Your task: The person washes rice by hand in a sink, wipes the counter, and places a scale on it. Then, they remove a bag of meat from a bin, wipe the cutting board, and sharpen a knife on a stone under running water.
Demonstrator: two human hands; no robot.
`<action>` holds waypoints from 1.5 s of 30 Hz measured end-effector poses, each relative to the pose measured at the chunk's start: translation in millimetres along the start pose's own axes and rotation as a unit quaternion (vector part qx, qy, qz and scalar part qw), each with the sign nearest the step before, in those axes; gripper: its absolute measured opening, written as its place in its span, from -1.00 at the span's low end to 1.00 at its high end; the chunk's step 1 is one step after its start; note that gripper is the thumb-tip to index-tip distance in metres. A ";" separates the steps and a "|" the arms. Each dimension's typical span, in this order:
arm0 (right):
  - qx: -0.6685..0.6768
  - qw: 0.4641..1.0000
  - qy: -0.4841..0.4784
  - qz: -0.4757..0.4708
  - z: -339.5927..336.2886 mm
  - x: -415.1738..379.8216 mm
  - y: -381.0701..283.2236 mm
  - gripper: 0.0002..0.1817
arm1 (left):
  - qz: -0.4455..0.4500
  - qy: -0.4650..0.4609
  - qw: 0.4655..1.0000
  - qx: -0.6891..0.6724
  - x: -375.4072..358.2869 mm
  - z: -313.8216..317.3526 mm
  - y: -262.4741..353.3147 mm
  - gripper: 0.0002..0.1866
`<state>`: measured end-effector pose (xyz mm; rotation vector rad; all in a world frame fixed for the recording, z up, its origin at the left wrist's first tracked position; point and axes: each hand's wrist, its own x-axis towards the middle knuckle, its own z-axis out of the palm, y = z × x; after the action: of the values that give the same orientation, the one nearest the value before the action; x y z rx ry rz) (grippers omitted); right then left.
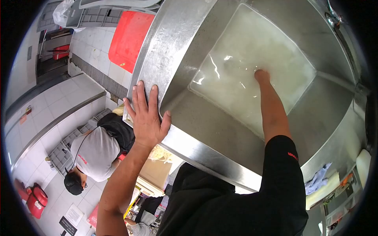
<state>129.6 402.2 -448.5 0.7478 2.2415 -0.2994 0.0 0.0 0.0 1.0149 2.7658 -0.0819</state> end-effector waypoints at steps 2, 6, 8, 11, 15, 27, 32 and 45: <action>0.024 0.998 -0.010 -0.056 16.8 17.1 16.9 -0.63 | -0.008 -0.011 1.000 0.012 0.9 -0.8 0.3 -0.18; 0.553 0.828 -0.026 -0.087 -94.2 -93.8 32.1 -0.86 | -0.009 -0.010 1.000 0.010 -1.2 -6.3 7.9 -0.17; 0.752 0.654 -0.073 0.040 -148.6 -150.5 22.5 -0.91 | -0.006 -0.002 1.000 0.006 -3.2 -5.0 10.7 -0.18; 0.781 0.624 -0.034 -0.011 -182.2 -189.2 54.0 -0.92 | -0.012 -0.003 1.000 0.017 -4.5 -7.4 15.2 -0.18; 0.777 0.619 0.114 -0.014 -261.7 -267.3 99.7 -0.89 | -0.004 0.021 1.000 0.011 -7.9 -6.7 8.9 -0.16; 0.144 0.730 0.625 0.237 -367.4 -374.1 280.8 -0.55 | 0.008 0.046 0.998 0.045 -8.4 -5.7 10.0 -0.20; 0.396 0.845 0.358 -0.038 -217.7 -267.4 176.0 -0.64 | 0.008 0.038 0.999 0.023 -8.4 -4.1 9.0 -0.21; 0.185 0.981 0.048 0.016 -40.8 -104.3 -34.4 -0.70 | -0.006 0.015 1.000 0.008 -4.1 -2.8 5.6 -0.19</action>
<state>143.3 347.6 -345.8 1.0095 2.2889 -0.6919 6.2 2.0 3.7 1.0113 2.8032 -0.0911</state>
